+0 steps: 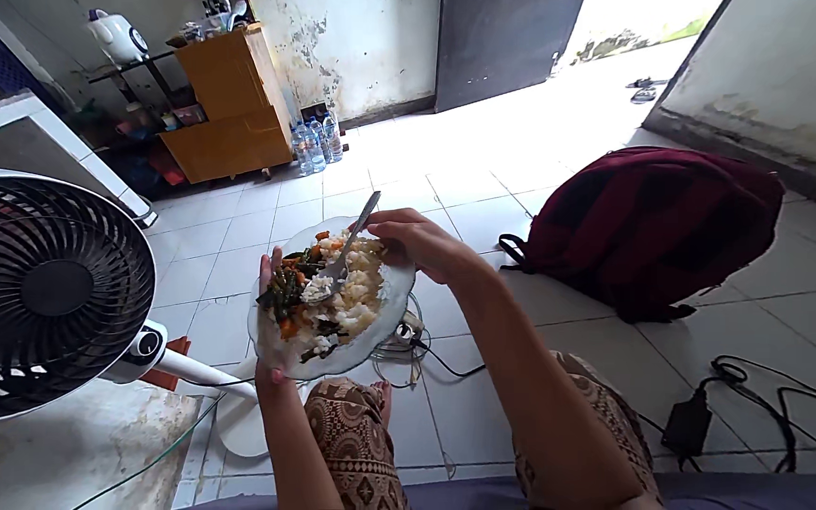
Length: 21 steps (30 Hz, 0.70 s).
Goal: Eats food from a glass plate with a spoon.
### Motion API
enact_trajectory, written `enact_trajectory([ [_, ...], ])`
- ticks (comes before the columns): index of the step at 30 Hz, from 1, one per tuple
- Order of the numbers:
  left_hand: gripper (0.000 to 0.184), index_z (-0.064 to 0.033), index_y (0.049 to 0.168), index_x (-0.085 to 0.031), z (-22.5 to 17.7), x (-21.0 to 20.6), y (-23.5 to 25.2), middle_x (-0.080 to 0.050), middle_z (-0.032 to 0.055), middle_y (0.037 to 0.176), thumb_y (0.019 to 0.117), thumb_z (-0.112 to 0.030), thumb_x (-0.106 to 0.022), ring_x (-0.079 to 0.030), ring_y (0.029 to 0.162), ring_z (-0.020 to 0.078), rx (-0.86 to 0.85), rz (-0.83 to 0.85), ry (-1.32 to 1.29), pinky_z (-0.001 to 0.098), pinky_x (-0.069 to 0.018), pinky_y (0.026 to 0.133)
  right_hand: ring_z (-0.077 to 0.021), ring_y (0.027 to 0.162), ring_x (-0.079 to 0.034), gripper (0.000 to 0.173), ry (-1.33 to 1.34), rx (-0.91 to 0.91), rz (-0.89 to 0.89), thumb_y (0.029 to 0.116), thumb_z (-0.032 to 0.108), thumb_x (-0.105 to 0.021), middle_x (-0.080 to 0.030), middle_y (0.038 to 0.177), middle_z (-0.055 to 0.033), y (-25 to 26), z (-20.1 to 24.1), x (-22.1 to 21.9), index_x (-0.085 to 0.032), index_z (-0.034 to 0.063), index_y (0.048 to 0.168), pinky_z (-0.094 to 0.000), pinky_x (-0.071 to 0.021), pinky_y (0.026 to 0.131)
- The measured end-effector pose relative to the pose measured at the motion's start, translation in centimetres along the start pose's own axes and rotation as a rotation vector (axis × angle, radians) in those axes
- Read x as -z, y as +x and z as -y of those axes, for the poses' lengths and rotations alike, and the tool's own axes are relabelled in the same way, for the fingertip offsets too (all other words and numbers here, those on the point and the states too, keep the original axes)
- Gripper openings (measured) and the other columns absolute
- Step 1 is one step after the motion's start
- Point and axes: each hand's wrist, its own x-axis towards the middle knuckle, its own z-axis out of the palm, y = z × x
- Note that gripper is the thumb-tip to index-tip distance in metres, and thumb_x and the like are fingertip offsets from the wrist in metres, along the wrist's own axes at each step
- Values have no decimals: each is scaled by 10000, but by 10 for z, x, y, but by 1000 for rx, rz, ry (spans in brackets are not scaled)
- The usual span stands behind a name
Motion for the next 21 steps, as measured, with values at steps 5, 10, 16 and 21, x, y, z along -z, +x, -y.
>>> enact_trajectory([
  [5,613,-205,1249,-698,2,-9,5,-733,-124,1175,739,-525,-818,-655,1095,-53,-8,50,60,145,-531,930,2,504,-460,333,30,15,24,1102,145,-348,-564,693,22,1,-8,15,-667,50,1097,-139,-369,453],
  [10,1383,-79,1522,-320,1,-40,9,-537,-121,1410,431,-730,-865,-540,1202,-70,128,-68,282,146,-470,985,4,530,-502,359,32,0,-27,1095,164,-340,-589,725,18,-12,-4,28,-680,56,1128,-141,-412,472],
  [16,1400,-127,1609,-185,21,-64,-9,-375,-77,1579,486,-499,-934,-467,1288,-60,204,-18,367,161,-429,1037,24,577,-563,397,211,41,0,1035,174,-326,-680,793,48,-3,-40,63,-711,90,1083,-140,-492,553],
  [21,1594,115,1537,-9,36,-73,1,-382,154,1535,376,-404,-970,-462,1322,-13,237,41,406,166,-412,1074,27,537,-535,447,291,-62,-58,1055,185,-263,-670,793,32,-2,-62,79,-670,49,1180,-118,-448,496],
])
